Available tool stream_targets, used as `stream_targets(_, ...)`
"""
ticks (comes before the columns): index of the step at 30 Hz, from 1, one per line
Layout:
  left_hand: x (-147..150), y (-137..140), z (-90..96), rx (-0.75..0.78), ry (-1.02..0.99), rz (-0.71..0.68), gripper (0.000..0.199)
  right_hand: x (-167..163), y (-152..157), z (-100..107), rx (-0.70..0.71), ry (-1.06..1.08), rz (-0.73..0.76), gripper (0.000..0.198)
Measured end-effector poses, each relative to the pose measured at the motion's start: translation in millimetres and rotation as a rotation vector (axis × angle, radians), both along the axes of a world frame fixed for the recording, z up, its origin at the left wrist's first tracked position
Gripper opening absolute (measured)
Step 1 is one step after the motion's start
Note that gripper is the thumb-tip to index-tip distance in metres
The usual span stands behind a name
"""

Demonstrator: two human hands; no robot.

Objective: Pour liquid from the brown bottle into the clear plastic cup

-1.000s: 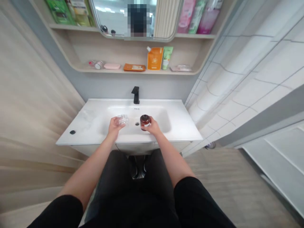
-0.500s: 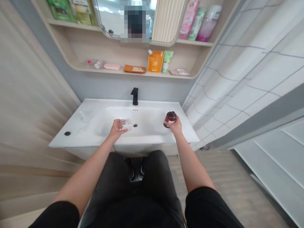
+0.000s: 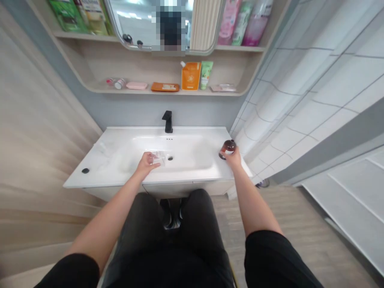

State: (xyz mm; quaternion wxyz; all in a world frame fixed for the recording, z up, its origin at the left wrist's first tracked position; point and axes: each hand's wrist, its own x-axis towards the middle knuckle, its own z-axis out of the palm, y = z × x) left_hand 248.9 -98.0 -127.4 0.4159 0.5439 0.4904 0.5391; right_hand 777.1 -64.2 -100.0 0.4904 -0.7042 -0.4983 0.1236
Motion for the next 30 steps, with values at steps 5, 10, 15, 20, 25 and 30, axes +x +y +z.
stream_targets(5,2,2,1.0,0.031,0.035,-0.002,0.078,-37,-41,16,0.332,-0.131,-0.182,0.075)
stream_targets(10,2,4,-0.7,0.058,0.15,-0.014,0.078,-132,-73,11,0.259,-0.127,0.439,0.033)
stream_targets(15,2,2,-4.2,0.073,0.193,-0.046,0.082,-237,-51,-15,-0.041,0.148,0.883,0.09)
stream_targets(20,4,0,-7.8,0.073,0.172,-0.117,0.081,-290,-26,-25,-0.126,0.357,0.956,0.102)
stream_targets(25,7,-3,-4.3,0.057,0.225,-0.216,0.08,-287,-25,-28,-0.06,0.271,0.906,0.076)
stream_targets(30,7,-13,11.4,0.112,0.294,-0.072,0.058,-281,-26,-32,-0.098,0.241,0.812,0.065)
